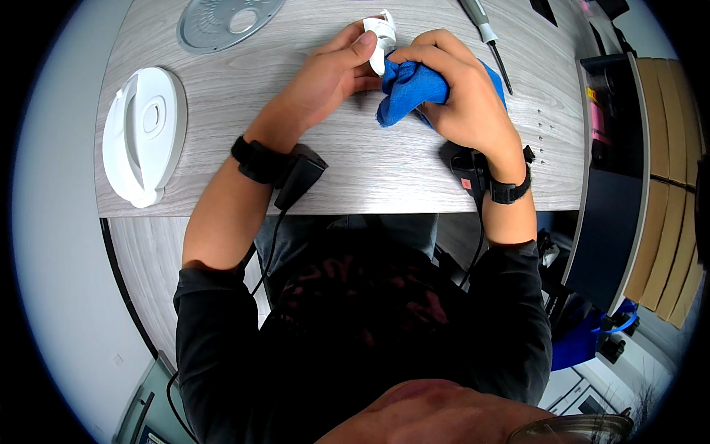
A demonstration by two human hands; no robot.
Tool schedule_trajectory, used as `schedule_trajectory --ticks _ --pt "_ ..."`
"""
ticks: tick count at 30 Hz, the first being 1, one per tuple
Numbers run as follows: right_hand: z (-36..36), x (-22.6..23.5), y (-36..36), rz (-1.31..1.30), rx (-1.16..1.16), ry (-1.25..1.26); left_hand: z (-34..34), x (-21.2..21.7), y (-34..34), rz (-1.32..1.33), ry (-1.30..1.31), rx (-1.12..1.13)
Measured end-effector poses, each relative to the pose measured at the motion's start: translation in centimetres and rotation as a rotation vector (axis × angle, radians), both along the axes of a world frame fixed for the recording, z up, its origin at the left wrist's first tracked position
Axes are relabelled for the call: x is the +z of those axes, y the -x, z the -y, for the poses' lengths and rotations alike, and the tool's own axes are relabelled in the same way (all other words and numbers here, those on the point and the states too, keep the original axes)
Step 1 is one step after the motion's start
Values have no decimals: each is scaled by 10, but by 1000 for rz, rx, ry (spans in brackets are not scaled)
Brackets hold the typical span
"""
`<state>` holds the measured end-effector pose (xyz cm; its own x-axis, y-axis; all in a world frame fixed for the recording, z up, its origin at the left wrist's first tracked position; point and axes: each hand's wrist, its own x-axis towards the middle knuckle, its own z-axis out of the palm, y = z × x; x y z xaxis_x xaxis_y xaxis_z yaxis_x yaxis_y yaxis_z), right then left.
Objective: The person wipes a small white plastic part with a blue cloth, then places a metal mesh lid onto a white appliance base. They use a screwdriver to tighten multiple screws around the lid, then attach a white plastic handle and secure the main lid on top.
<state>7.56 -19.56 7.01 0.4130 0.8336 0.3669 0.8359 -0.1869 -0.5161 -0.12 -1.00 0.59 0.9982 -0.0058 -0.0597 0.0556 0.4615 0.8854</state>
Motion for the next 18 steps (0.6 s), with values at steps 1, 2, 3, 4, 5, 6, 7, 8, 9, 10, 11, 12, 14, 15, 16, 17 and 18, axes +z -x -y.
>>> schedule_trajectory --ticks 1,2,3,4,5,6,7,8,9,10,11,12,14,15,16,17,18 --pt "0 0 0 -6 -10 -2 -1 -2 0 15 10 -7" --pt "0 1 0 -13 -19 -4 -2 -3 0 30 19 -14" --pt "1 1 0 -6 -22 -1 -3 -4 0 39 9 -33" --pt "1 1 0 1 -25 1 -4 -5 -1 47 -2 -51" --pt "1 1 0 8 -28 4 -5 -5 -1 55 -12 -70" --pt "1 1 0 22 -28 4 -4 -4 0 47 -3 -55" --pt "1 1 -1 35 -27 4 -2 -3 0 39 5 -41" --pt "1 1 -1 49 -26 4 -1 -2 1 31 14 -26" --pt "1 0 -2 61 -30 6 -1 1 1 18 25 -28" --pt "1 -2 -3 73 -34 9 -1 5 1 5 35 -30" --pt "1 -2 -4 85 -38 11 -1 7 1 -7 45 -32" --pt "1 -3 -5 94 -39 12 -2 5 1 -7 57 -37" --pt "0 -3 -5 114 -41 13 -6 2 -1 -7 79 -47" --pt "0 -3 -5 133 -46 14 -5 2 0 -12 73 -39" --pt "0 -4 -5 152 -51 15 -5 3 1 -17 68 -31" --pt "0 -4 -5 171 -56 15 -4 4 1 -22 62 -23" --pt "1 -5 -6 196 -59 17 -5 3 1 -21 83 -36"
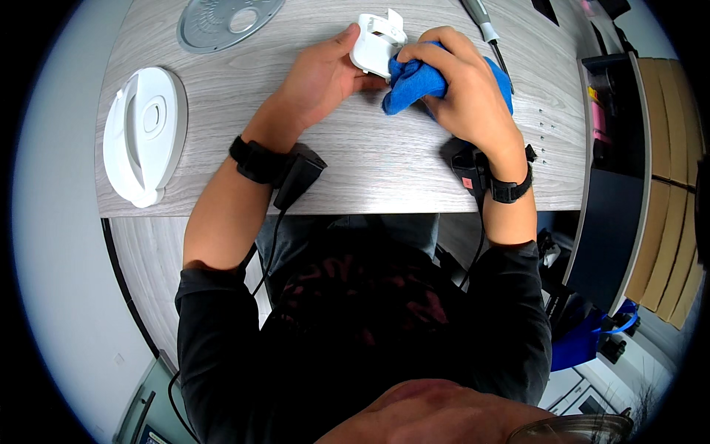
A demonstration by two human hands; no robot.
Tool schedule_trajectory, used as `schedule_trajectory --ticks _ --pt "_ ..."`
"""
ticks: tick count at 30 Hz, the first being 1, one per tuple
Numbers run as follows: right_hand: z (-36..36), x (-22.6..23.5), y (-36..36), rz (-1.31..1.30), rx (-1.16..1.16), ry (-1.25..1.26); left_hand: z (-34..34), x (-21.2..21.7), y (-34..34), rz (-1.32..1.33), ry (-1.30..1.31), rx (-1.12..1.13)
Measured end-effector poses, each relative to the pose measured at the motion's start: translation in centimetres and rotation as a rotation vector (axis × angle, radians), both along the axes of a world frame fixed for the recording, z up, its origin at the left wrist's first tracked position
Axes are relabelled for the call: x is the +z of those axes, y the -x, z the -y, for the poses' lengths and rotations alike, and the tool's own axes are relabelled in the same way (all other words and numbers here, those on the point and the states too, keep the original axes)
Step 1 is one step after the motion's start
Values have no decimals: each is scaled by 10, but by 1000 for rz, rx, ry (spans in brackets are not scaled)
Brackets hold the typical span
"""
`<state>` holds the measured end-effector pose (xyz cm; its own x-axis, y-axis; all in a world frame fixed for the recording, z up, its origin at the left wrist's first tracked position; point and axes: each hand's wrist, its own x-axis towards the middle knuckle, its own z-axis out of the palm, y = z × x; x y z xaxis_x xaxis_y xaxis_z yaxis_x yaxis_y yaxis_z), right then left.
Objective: The person wipes a small white plastic part with a blue cloth, then places a metal mesh lid onto a white appliance base. They use a screwdriver to tighten multiple screws around the lid, then attach a white plastic handle and secure the main lid on top.
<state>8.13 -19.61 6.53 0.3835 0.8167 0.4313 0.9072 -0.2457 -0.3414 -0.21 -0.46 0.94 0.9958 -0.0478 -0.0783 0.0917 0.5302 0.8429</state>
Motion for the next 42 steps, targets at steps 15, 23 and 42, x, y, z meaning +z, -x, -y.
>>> schedule_trajectory --ticks 15,23,42 --pt "6 13 -2 -33 29 -76 -1 -3 -1 0 2 -91" --pt "0 8 1 47 161 -160 1 -13 0 7 -124 -85" --pt "8 10 -6 156 -39 -111 2 -1 3 52 -145 -92"
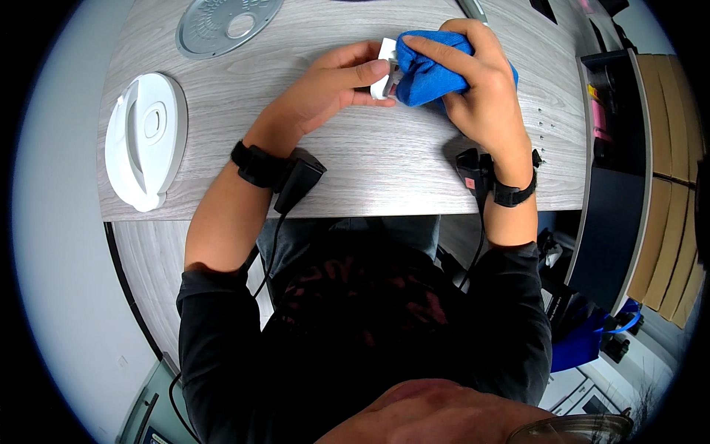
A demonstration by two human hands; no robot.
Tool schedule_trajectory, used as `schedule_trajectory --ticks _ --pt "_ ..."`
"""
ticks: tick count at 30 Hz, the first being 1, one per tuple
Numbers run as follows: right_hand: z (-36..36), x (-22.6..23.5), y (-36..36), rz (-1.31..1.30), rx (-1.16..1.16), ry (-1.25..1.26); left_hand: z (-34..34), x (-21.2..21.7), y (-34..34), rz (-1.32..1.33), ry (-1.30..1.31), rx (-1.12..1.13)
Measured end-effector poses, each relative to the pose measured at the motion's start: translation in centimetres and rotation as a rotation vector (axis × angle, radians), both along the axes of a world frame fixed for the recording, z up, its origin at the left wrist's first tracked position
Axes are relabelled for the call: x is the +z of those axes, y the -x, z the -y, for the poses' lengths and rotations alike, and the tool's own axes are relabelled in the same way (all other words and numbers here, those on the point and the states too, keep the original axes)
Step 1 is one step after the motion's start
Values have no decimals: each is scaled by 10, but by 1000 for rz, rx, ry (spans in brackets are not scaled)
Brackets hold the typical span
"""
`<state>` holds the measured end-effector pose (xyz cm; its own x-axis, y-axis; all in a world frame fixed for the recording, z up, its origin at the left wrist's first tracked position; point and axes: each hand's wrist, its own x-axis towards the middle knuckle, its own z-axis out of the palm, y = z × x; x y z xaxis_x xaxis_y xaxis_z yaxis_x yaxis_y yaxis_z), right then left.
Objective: The person wipes a small white plastic part with a blue cloth, then places a metal mesh lid onto a white appliance base. They use a screwdriver to tighten multiple screws around the lid, then attach a white plastic handle and secure the main lid on top.
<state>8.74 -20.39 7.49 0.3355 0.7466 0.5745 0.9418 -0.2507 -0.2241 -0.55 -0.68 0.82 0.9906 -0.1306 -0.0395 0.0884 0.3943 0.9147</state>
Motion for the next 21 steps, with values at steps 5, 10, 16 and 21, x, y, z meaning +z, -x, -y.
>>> schedule_trajectory --ticks 5,10,16,21 --pt "2 3 -3 -39 5 -7 -2 0 0 9 51 -1" --pt "-3 -1 2 0 100 -27 -2 -1 -1 25 7 -29" --pt "4 1 -2 -3 -37 40 -5 -6 -1 28 102 -21" --pt "9 -1 -13 -39 -81 -6 -7 -7 -2 70 162 -31"
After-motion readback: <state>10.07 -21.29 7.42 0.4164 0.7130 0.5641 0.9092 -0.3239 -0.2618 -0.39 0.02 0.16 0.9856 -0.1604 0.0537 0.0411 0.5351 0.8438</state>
